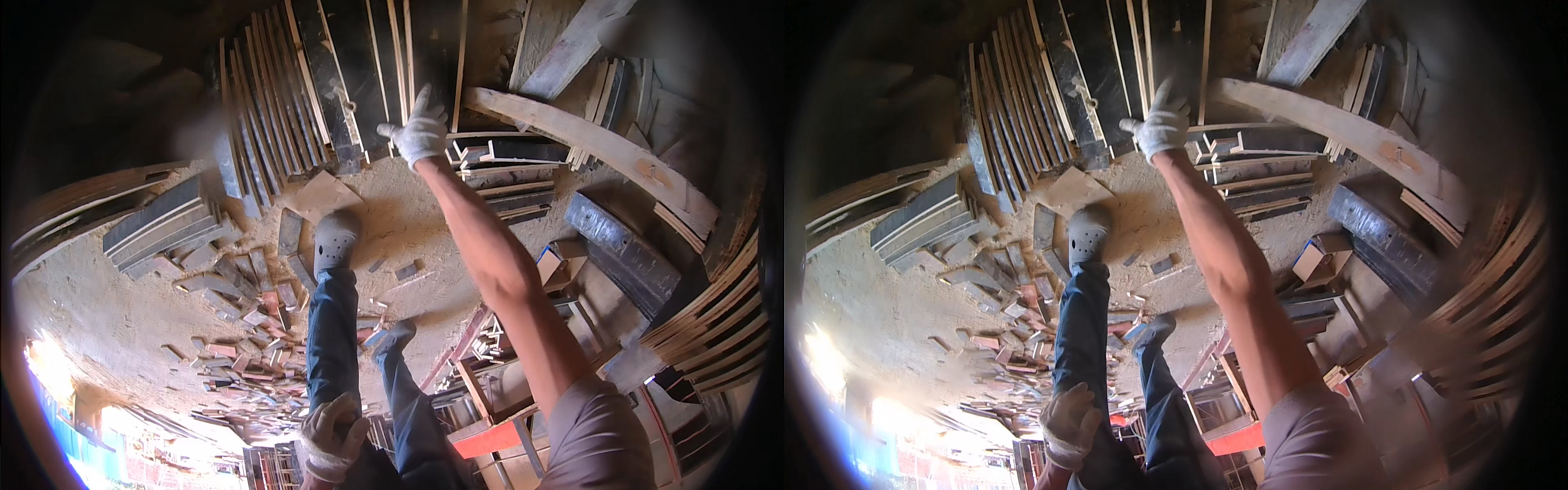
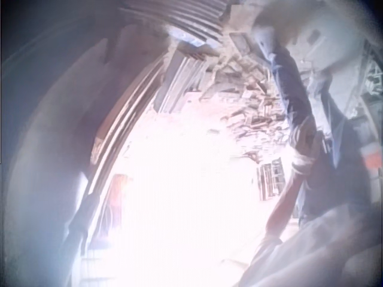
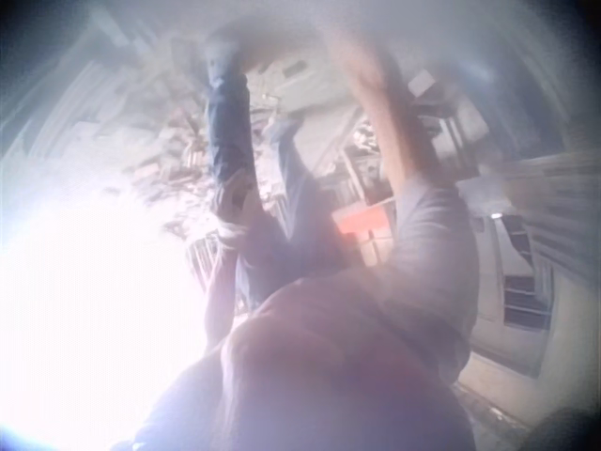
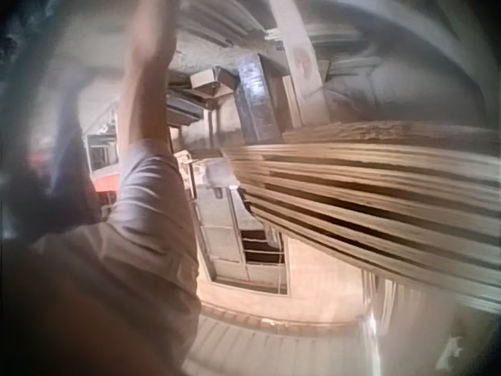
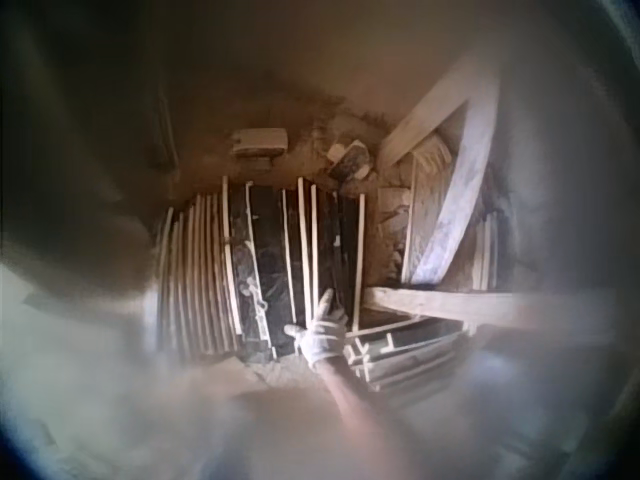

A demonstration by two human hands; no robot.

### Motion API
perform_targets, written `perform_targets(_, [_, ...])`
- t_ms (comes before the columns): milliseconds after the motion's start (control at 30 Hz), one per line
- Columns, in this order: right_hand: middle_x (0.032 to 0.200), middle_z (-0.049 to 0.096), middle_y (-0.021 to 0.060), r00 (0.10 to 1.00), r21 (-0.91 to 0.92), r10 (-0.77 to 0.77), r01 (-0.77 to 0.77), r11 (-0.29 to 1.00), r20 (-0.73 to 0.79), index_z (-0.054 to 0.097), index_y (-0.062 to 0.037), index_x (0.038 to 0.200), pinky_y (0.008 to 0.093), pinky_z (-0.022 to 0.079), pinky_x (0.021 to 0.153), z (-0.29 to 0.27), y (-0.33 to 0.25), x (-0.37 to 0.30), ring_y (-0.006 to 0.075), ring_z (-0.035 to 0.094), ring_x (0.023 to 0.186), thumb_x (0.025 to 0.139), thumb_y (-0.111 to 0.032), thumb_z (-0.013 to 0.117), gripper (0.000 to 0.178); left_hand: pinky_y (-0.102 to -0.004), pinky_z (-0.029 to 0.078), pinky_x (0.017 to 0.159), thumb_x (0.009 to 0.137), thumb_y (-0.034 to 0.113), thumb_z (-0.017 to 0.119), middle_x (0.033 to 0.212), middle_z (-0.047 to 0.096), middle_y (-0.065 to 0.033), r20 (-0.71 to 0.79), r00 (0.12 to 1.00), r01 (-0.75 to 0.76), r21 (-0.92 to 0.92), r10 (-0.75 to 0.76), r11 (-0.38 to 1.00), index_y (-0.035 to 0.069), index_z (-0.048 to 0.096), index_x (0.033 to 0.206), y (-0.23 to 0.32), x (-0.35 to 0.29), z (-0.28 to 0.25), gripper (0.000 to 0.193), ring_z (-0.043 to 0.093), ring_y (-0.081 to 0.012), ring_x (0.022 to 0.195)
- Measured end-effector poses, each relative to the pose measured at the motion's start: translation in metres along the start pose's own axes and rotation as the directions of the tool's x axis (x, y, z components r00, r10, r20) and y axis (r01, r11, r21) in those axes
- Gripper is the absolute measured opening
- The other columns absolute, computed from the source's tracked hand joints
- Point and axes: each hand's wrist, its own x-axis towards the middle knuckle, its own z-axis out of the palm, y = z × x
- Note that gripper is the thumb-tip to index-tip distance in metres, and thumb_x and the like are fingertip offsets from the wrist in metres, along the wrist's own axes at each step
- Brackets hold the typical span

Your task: The person assembles a wooden frame by positioning thin wooden strips and using a pneumatic nail gun to fasten them together. They repeatedly pick up strips, align them on a workbench, and drive nails to secure the joints.

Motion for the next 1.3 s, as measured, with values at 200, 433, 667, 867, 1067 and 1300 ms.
perform_targets(200, [0.132,0.056,0.0333,0.964,0.259,0.032,-0.102,0.961,0.262,0.023,-0.0006,0.159,0.0399,0.056,0.095,-0.033,0.020,0.020,0.0381,0.066,0.111,0.072,-0.034,0.082,0.110,-0.0340,0.056,0.061,0.076,0.017,0.084,0.082,0.071,-0.0076,-0.043,0.996,-0.080,0.049,0.082,0.996,0.006,0.069,0.117,-0.014,-0.004,0.009,0.045,0.069,-0.0222,0.068])
perform_targets(433, [0.121,0.055,0.0344,0.999,0.226,-0.028,0.022,0.974,0.023,0.012,0.0025,0.159,0.0489,0.052,0.092,0.003,-0.022,-0.014,0.0417,0.061,0.106,0.072,-0.039,0.084,0.120,-0.0400,0.055,0.067,0.079,0.020,0.079,0.085,0.074,-0.0108,0.007,1.000,0.006,0.020,-0.006,1.000,0.003,0.066,0.117,-0.005,-0.007,0.008,0.044,0.070,-0.0279,0.070])
perform_targets(667, [0.121,0.056,0.0326,0.998,0.096,0.045,-0.041,0.995,-0.046,-0.004,-0.0057,0.162,0.0480,0.055,0.079,0.014,-0.062,-0.025,0.0373,0.062,0.095,0.073,-0.053,0.086,0.136,-0.0363,0.057,0.066,0.077,0.013,0.079,0.087,0.074,-0.0117,-0.018,0.998,-0.053,0.053,0.054,0.997,0.003,0.067,0.117,-0.012,-0.008,0.014,0.044,0.072,-0.0247,0.069])
perform_targets(867, [0.107,0.071,0.0276,0.968,0.450,-0.006,-0.110,0.886,0.249,0.056,0.0122,0.128,0.0372,0.059,0.087,-0.043,-0.028,-0.018,0.0378,0.070,0.099,0.065,-0.039,0.089,0.088,-0.0329,0.057,0.063,0.077,0.014,0.083,0.084,0.073,-0.0098,-0.037,0.987,-0.153,0.117,0.159,0.981,0.003,0.069,0.115,-0.015,-0.013,0.026,0.042,0.071,-0.0219,0.069])
perform_targets(1067, [0.107,0.068,0.0133,0.849,0.870,-0.206,-0.493,0.020,0.486,0.059,0.0040,0.126,0.0447,0.066,0.072,-0.152,-0.022,-0.145,0.0284,0.071,0.090,0.069,-0.024,0.087,0.070,-0.0297,0.057,0.065,0.082,0.016,0.082,0.085,0.073,-0.0082,-0.094,0.986,-0.133,0.084,0.141,0.988,0.002,0.069,0.113,-0.027,-0.023,0.035,0.037,0.071,-0.0176,0.068])
perform_targets(1300, [0.092,0.064,0.0009,0.796,0.815,-0.181,-0.574,0.076,0.578,0.060,-0.0063,0.128,0.0292,0.054,0.058,-0.270,0.039,-0.462,0.0087,0.065,0.078,0.077,-0.016,0.081,0.056,-0.0351,0.055,0.087,0.096,0.038,0.072,0.129,0.065,-0.0110,0.154,0.987,0.141,-0.693,-0.047,0.707,0.003,0.048,0.146,-0.016,-0.035,0.059,0.066,0.066,-0.0185,0.105])
